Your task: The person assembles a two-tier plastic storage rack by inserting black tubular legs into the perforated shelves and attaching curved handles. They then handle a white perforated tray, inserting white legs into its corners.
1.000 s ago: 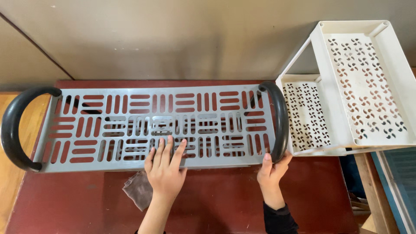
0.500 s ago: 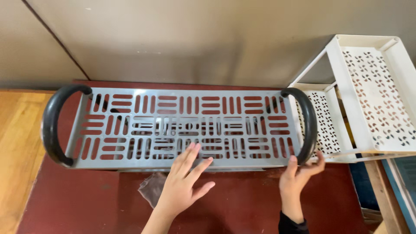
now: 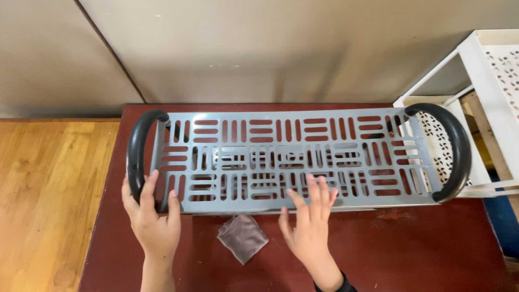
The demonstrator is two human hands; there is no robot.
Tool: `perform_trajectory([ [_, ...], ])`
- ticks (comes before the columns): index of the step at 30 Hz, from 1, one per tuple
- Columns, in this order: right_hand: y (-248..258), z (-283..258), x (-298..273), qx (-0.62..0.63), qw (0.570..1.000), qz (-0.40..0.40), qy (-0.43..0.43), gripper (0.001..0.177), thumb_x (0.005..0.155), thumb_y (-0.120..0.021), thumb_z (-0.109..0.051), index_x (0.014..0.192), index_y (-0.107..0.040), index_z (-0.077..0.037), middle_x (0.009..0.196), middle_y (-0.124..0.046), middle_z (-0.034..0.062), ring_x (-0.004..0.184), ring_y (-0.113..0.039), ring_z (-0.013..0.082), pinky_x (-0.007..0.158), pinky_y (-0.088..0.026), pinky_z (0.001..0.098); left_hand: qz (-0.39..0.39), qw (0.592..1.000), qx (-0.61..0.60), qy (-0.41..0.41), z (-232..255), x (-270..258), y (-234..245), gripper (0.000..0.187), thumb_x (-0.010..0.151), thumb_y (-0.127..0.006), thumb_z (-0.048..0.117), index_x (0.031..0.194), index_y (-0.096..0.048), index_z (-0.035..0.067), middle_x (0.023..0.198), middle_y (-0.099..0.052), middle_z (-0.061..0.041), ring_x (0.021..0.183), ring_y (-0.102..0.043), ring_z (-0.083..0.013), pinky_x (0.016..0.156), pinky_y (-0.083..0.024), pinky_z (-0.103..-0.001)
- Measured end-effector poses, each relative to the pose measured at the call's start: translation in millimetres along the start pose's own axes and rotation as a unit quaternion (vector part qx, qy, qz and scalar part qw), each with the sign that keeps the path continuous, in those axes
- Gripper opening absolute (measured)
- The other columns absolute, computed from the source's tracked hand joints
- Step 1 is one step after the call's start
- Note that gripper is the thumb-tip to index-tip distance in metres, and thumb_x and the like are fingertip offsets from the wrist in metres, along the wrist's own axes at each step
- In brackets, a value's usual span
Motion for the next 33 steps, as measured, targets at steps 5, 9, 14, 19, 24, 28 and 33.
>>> perform_trajectory([
  [5,-24,-47,36,0.025,0.997,-0.07,0.029,0.064,0.089,-0.077,-0.037,0.141,-0.056,-0.008,0.157,-0.029,0.0372,0.148,-0.026,0.0536,0.119,-0.021,0.0671,0.07,0.968,-0.238,0.028,-25,-8,-12,0.071,0.112,-0.065,0.012,0.168,-0.022,0.009,0.126,-0.069,-0.009,0.117,-0.07,-0.0156,0.096,-0.057,-0.027],
  [9,-43,-68,54,-0.007,0.989,-0.14,0.047,0.066,0.093,-0.065,-0.053,0.145,-0.056,-0.013,0.157,-0.038,0.0287,0.147,-0.031,0.0486,0.119,-0.021,0.0643,0.038,0.978,-0.199,0.053,-29,-4,-6,0.07,0.106,-0.067,0.019,0.163,-0.029,0.001,0.116,-0.072,-0.008,0.11,-0.071,-0.0136,0.094,-0.056,-0.026],
  [14,-52,-69,56,-0.06,0.98,-0.183,0.055,0.063,0.094,-0.055,-0.06,0.144,-0.057,-0.022,0.153,-0.049,0.0151,0.145,-0.039,0.0387,0.118,-0.023,0.062,-0.015,0.968,-0.226,0.107,-33,18,7,0.046,0.1,-0.074,0.024,0.138,-0.061,0.0,0.108,-0.074,-0.005,0.103,-0.071,-0.0114,0.092,-0.057,-0.023],
  [19,-55,-66,55,-0.055,0.979,-0.191,0.051,0.062,0.094,-0.056,-0.059,0.144,-0.058,-0.022,0.153,-0.049,0.0158,0.143,-0.039,0.0402,0.117,-0.023,0.0618,-0.007,0.975,-0.158,0.155,-29,33,7,0.038,0.096,-0.08,0.023,0.123,-0.067,0.0,0.09,-0.068,-0.001,0.076,-0.057,-0.0057,0.068,-0.047,-0.021],
  [24,-55,-67,56,-0.051,0.979,-0.191,0.046,0.061,0.094,-0.057,-0.057,0.143,-0.058,-0.021,0.154,-0.049,0.0156,0.144,-0.039,0.0399,0.117,-0.022,0.0626,-0.006,0.977,-0.153,0.148,-23,43,4,0.033,0.097,-0.079,0.019,0.122,-0.065,0.001,0.082,-0.063,0.003,0.071,-0.054,-0.0023,0.065,-0.044,-0.018],
  [28,-56,-66,56,-0.05,0.978,-0.199,0.042,0.061,0.093,-0.057,-0.058,0.142,-0.059,-0.021,0.154,-0.048,0.0158,0.143,-0.039,0.0403,0.116,-0.022,0.0634,0.001,0.979,-0.139,0.151,-23,44,1,0.031,0.099,-0.077,0.017,0.122,-0.066,0.001,0.077,-0.058,0.004,0.066,-0.049,-0.0016,0.061,-0.04,-0.018],
  [33,-56,-66,56,-0.048,0.978,-0.198,0.044,0.061,0.093,-0.058,-0.058,0.141,-0.06,-0.021,0.153,-0.048,0.0161,0.143,-0.04,0.0407,0.115,-0.023,0.0636,0.015,0.984,-0.138,0.112,-23,43,-1,0.031,0.102,-0.075,0.017,0.126,-0.066,-0.001,0.076,-0.056,0.004,0.066,-0.048,-0.0018,0.06,-0.038,-0.018],
])
Point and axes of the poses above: each hand's wrist, its own x-axis towards the middle knuckle, its own y-axis out of the back of the hand, z = x × y, the point moved 2 cm from there along x, towards the middle knuckle
